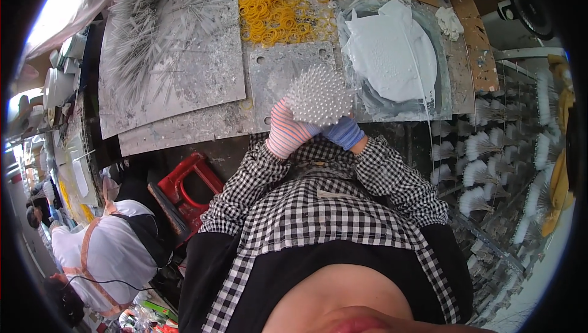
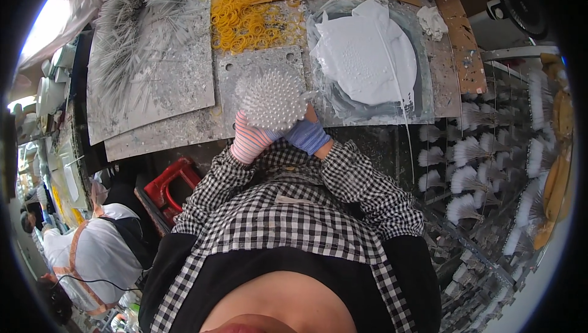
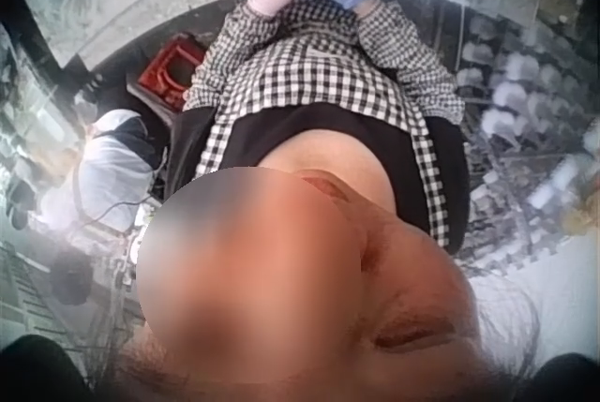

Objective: The worker is bundling and preparing feathers or synthetic materials to assemble shuttlecocks.

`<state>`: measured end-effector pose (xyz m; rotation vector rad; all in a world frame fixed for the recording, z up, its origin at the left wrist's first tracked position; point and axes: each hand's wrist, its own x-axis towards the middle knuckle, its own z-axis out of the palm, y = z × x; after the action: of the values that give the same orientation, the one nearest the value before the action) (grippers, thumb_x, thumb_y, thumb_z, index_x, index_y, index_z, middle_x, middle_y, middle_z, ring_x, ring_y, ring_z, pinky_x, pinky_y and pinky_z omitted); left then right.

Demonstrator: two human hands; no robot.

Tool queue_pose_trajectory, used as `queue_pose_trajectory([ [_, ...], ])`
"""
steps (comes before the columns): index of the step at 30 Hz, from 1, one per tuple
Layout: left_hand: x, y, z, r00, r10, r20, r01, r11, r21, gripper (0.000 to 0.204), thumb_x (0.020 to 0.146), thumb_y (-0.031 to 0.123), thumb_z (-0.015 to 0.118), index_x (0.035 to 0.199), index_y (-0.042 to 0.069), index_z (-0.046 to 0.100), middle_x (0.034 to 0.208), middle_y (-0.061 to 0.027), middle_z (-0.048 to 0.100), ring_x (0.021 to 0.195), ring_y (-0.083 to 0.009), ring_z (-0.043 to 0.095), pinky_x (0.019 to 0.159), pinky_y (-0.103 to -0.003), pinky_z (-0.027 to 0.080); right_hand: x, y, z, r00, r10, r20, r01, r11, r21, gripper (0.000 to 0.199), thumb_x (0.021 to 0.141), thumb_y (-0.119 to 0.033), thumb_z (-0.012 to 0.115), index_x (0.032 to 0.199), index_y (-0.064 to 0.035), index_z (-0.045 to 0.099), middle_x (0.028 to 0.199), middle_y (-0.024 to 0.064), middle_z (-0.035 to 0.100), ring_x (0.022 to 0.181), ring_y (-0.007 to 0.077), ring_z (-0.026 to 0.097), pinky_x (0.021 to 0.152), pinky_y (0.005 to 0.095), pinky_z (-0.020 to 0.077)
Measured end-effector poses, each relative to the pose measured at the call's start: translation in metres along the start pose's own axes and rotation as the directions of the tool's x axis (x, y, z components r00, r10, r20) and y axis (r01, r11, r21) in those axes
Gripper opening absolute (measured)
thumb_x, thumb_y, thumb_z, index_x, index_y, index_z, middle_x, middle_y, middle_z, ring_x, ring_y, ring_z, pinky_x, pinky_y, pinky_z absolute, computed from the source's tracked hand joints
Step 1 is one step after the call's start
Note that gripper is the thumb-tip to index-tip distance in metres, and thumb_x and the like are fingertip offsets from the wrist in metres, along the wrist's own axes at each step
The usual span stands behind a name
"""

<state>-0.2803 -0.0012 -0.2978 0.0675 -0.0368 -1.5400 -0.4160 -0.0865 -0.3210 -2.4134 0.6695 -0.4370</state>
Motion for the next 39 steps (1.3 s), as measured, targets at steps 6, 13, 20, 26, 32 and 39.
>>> queue_pose_trajectory([
  [6, 0.008, 0.001, 0.015, 0.988, 0.130, -0.083, -0.097, 0.941, 0.325, 0.055, 0.095, 0.002, 0.068, 0.145, -0.007, 0.045, 0.144, -0.0143, 0.058, 0.129, -0.0241, 0.059, 0.112, -0.041, 0.051, 0.007, 0.000, -0.003, 0.991, 0.077, 0.113, -0.067, 0.994, -0.089, 0.063, 0.096, -0.048, 0.061, 0.146, -0.0108, 0.052, 0.147, 0.0138, 0.055, 0.133, 0.0334, 0.054, 0.115, 0.0446, 0.0424],
  [13, 0.006, 0.005, 0.005, 0.991, 0.130, 0.011, -0.077, 0.512, 0.856, 0.052, 0.109, 0.024, 0.038, 0.155, 0.001, 0.034, 0.158, -0.0197, 0.041, 0.142, -0.0364, 0.046, 0.119, -0.057, 0.039, 0.003, 0.007, 0.003, 0.988, 0.067, 0.137, -0.039, 0.979, -0.199, 0.065, 0.097, -0.051, 0.059, 0.149, -0.0128, 0.049, 0.150, 0.0116, 0.054, 0.136, 0.0323, 0.051, 0.117, 0.0444, 0.0398],
  [20, 0.007, -0.001, 0.009, 0.963, 0.256, -0.086, -0.083, 0.585, 0.807, 0.065, 0.081, 0.014, 0.087, 0.136, -0.003, 0.056, 0.131, -0.0087, 0.069, 0.117, -0.0170, 0.066, 0.102, -0.031, 0.054, 0.009, 0.004, -0.005, 0.899, 0.240, 0.367, -0.192, 0.968, -0.163, 0.069, 0.101, -0.058, 0.045, 0.158, -0.0202, 0.038, 0.162, 0.0055, 0.042, 0.147, 0.0273, 0.040, 0.123, 0.0464, 0.0306],
  [26, 0.006, 0.003, 0.010, 0.956, 0.280, -0.084, -0.062, 0.476, 0.877, 0.069, 0.079, 0.020, 0.089, 0.136, -0.002, 0.056, 0.132, -0.0091, 0.069, 0.118, -0.0171, 0.066, 0.104, -0.031, 0.053, 0.013, 0.001, -0.002, 0.949, 0.192, 0.250, -0.170, 0.980, -0.107, 0.073, 0.097, -0.057, 0.057, 0.151, -0.0116, 0.044, 0.154, 0.0113, 0.049, 0.138, 0.0313, 0.049, 0.119, 0.0434, 0.0373],
  [32, 0.011, 0.004, 0.013, 0.953, 0.281, -0.111, -0.047, 0.499, 0.865, 0.081, 0.076, 0.025, 0.093, 0.140, -0.002, 0.051, 0.136, -0.0088, 0.066, 0.123, -0.0184, 0.063, 0.109, -0.032, 0.050, 0.021, 0.005, -0.002, 0.940, 0.204, 0.273, -0.171, 0.975, -0.140, 0.073, 0.097, -0.057, 0.057, 0.151, -0.0107, 0.043, 0.153, 0.0119, 0.049, 0.137, 0.0310, 0.049, 0.118, 0.0422, 0.0393],
  [39, 0.006, 0.011, 0.027, 0.935, 0.353, -0.041, -0.086, 0.337, 0.938, 0.080, 0.072, 0.019, 0.095, 0.138, -0.001, 0.054, 0.133, -0.0098, 0.068, 0.121, -0.0194, 0.064, 0.108, -0.034, 0.051, 0.028, 0.006, -0.002, 0.989, 0.121, 0.088, -0.136, 0.974, 0.183, 0.077, 0.084, -0.053, 0.076, 0.144, -0.0118, 0.051, 0.145, 0.0118, 0.058, 0.129, 0.0316, 0.057, 0.111, 0.0422, 0.0470],
])
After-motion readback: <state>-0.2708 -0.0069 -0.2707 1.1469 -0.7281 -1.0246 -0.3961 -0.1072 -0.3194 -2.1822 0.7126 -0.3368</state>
